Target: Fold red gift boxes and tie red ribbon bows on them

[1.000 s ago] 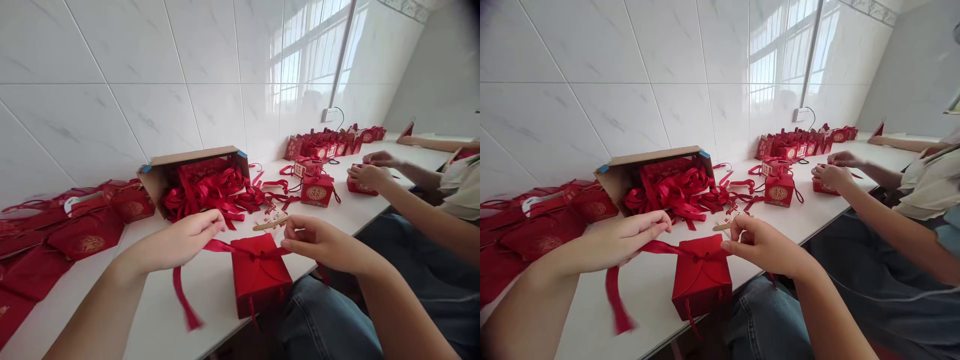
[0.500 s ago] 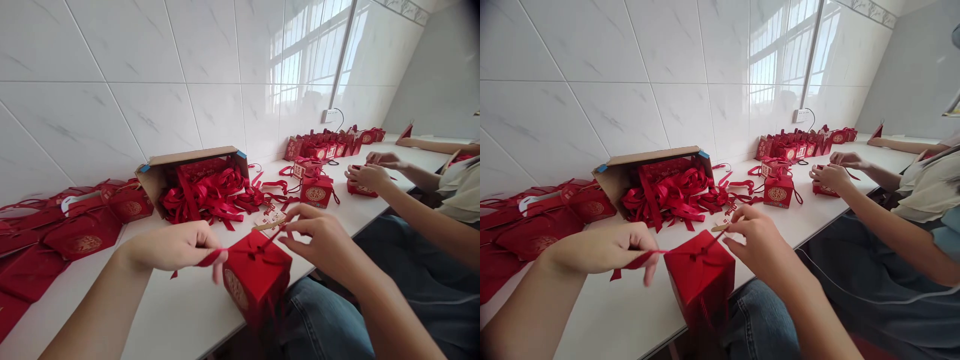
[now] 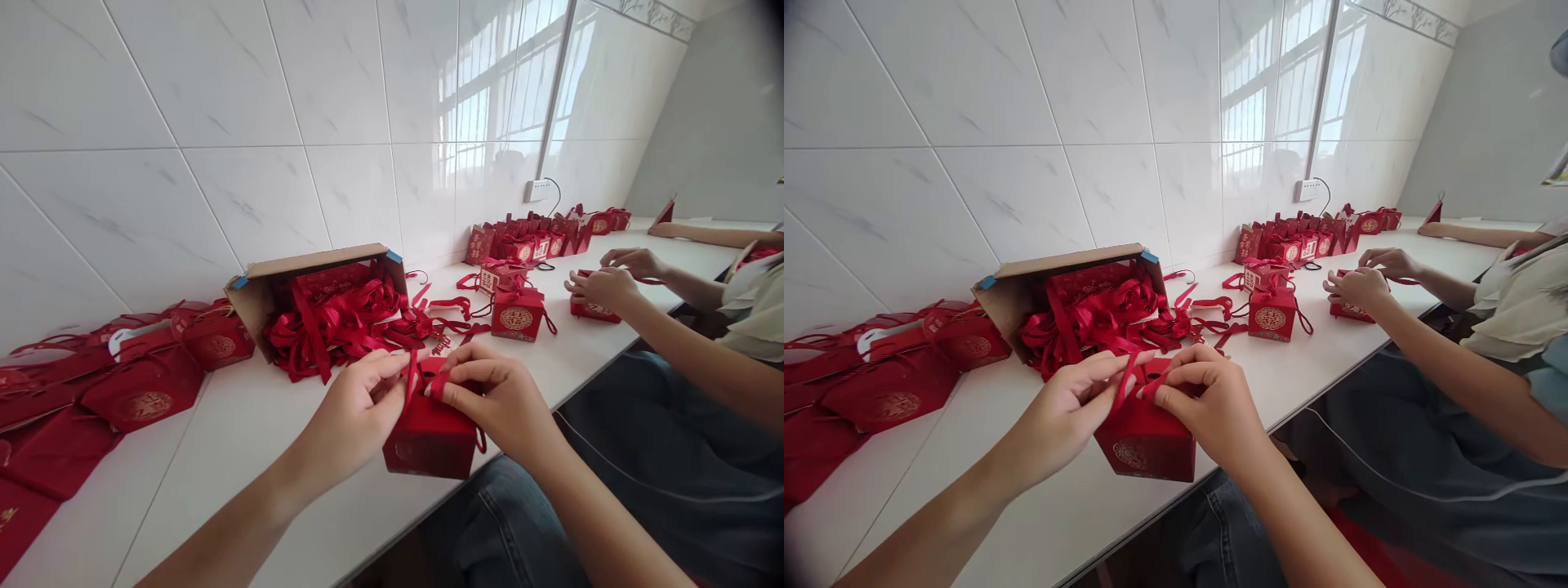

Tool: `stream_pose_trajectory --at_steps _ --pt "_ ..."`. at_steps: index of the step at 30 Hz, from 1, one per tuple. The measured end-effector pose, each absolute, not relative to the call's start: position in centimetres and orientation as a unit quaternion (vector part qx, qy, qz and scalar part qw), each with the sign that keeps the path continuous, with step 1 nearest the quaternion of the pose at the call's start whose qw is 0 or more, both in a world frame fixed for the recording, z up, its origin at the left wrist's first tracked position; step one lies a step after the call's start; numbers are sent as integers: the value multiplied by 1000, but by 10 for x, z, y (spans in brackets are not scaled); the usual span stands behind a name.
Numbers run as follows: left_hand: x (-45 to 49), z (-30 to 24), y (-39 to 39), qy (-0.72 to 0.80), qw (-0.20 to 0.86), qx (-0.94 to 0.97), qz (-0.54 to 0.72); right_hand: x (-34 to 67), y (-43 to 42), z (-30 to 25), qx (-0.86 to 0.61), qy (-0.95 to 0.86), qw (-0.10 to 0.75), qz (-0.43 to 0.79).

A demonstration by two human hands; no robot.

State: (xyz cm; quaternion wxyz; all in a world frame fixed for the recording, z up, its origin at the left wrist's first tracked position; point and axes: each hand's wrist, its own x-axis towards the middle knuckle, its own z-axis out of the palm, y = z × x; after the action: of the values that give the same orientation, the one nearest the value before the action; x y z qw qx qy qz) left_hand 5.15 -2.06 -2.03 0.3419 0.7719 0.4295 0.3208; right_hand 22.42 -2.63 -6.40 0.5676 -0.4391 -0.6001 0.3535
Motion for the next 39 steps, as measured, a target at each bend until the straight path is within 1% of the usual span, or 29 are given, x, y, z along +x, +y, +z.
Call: stream_pose_trajectory --at_steps 3,5,7,10,15,20,25,27,29,35,39 --pt "54 -30 -24 427 177 833 305 222 -26 -66 -435 -609 558 359" --pt "55 -35 -25 407 113 856 298 221 -27 -67 -434 -612 553 363" --pt "54 -38 -24 389 83 867 301 221 -28 -66 -437 -615 542 370" --pt "54 -39 -21 382 92 873 290 221 -28 -64 -447 -615 529 376" --pt "55 -39 -12 385 152 874 253 222 -25 -63 -480 -608 517 363" --pt "52 -43 0 337 198 870 300 224 -23 -64 -478 -612 486 401" --pt "51 -46 4 302 203 860 357 227 -24 -66 -434 -583 468 502" --pt "52 -46 2 309 191 854 371 227 -24 -66 -437 -578 467 507" --pt "53 -44 0 329 177 851 368 227 -23 -65 -458 -586 465 480" --pt "40 -30 4 430 192 854 223 234 -18 -69 -522 -607 476 364" --pt "19 -17 11 481 205 842 132 245 -15 -74 -548 -635 444 315"
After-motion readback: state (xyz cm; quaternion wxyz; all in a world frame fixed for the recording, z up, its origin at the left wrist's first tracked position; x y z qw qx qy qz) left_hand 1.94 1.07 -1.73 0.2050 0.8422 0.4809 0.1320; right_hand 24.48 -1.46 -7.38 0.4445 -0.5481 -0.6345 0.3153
